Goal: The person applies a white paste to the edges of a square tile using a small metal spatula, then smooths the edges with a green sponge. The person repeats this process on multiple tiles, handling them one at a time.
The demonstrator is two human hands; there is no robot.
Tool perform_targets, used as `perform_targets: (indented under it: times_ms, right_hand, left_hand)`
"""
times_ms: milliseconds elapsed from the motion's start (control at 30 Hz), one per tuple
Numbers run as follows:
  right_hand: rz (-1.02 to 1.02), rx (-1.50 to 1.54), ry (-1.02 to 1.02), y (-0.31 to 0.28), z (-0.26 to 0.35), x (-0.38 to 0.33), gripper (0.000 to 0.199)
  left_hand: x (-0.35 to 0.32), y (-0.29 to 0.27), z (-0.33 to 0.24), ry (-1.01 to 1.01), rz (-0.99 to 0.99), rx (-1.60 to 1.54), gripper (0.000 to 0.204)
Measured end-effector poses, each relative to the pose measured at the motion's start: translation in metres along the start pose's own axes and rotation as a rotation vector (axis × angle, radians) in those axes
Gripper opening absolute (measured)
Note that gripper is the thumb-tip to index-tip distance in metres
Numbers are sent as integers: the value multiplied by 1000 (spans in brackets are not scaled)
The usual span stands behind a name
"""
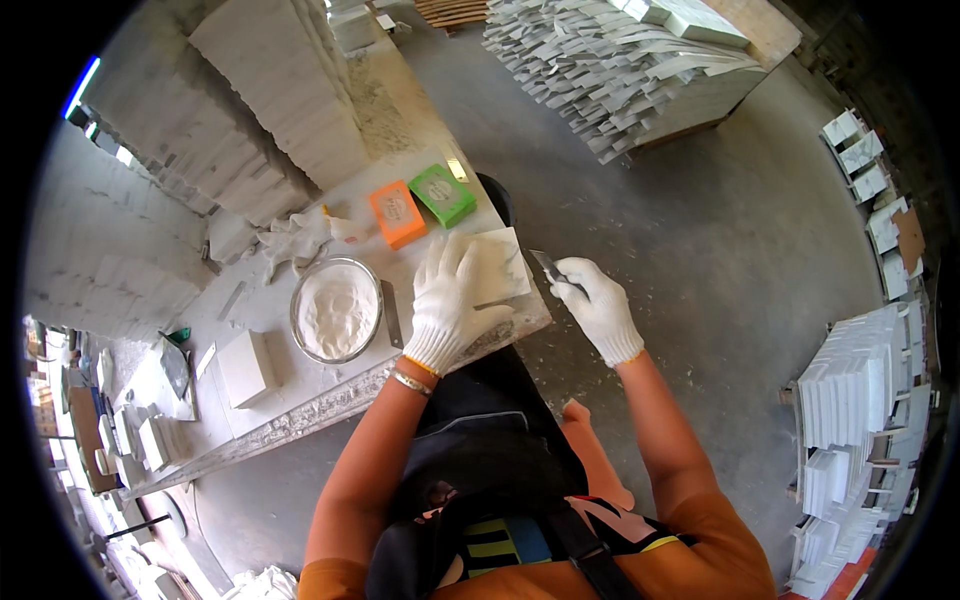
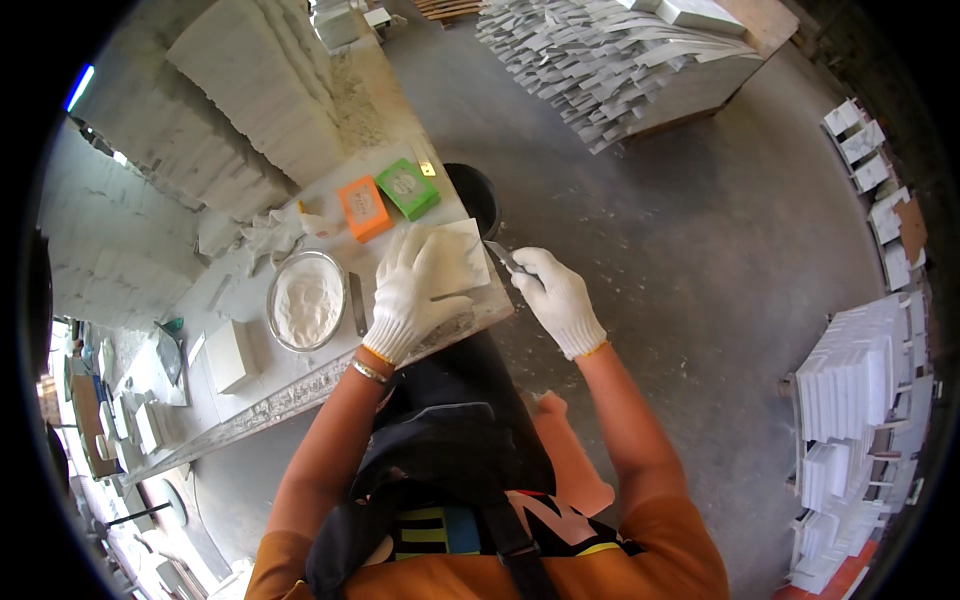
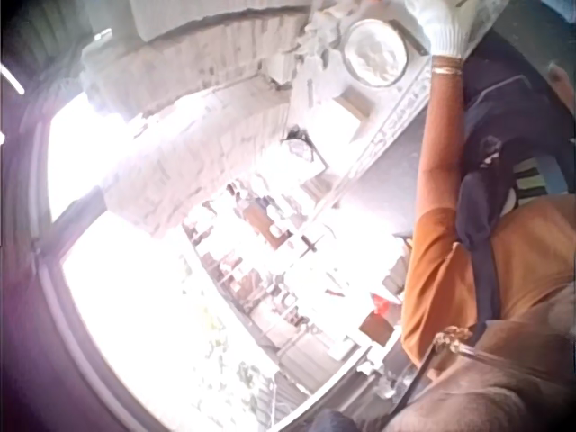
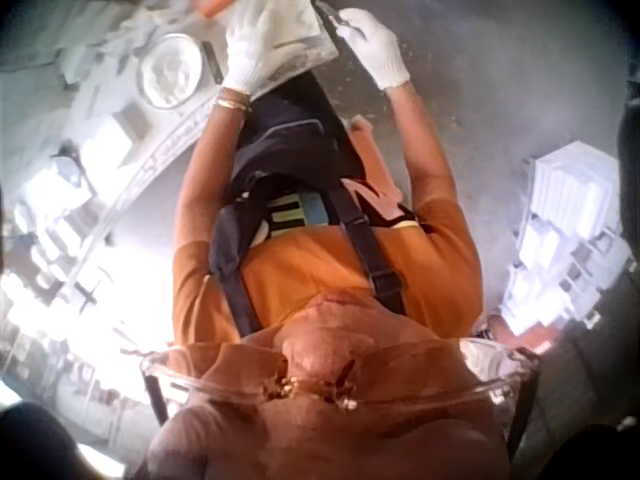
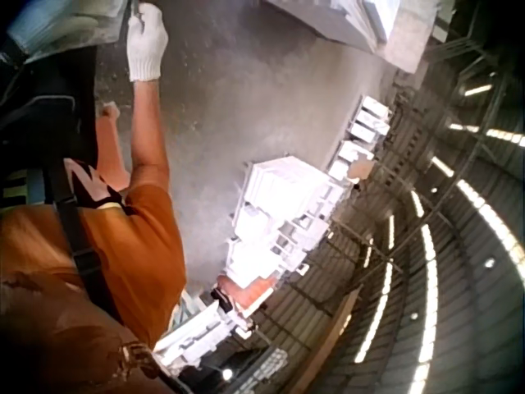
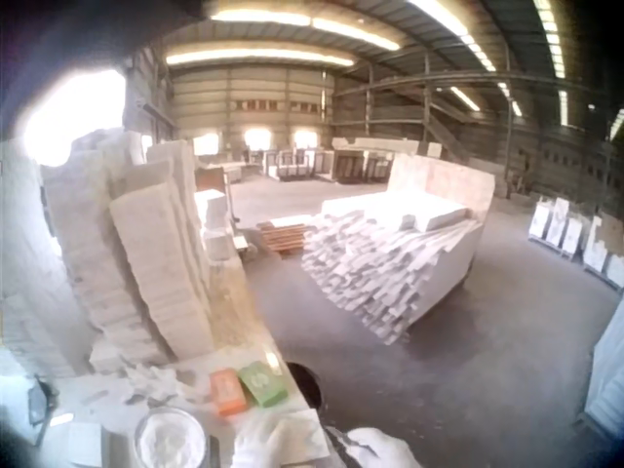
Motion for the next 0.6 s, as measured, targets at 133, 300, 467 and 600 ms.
perform_targets:
  times_ms: [133, 300, 467, 600]
  right_hand:
    - [-158, -172, -298, 21, 4, 15, 20]
    - [-189, -476, -506, 30, 12, 12, 28]
    - [-173, -549, -437, 8, -11, -10, 27]
    - [-252, -405, -260, -25, -51, -27, 19]
  left_hand:
    - [13, 6, 4, 18, -63, 180, 90]
    - [15, 2, 0, 20, -46, 104, 87]
    - [9, 4, -2, 9, -95, 105, 93]
    - [13, 4, -5, -6, -35, 145, 104]
Point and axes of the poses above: each hand's wrist, its own x-axis towards the middle knuckle, its own y-axis out of the palm, z = x × y, the point moved 5 cm from there along x, towards the middle knuckle, and after that the axes turned 13 degrees about y, right-handed, at the moved point
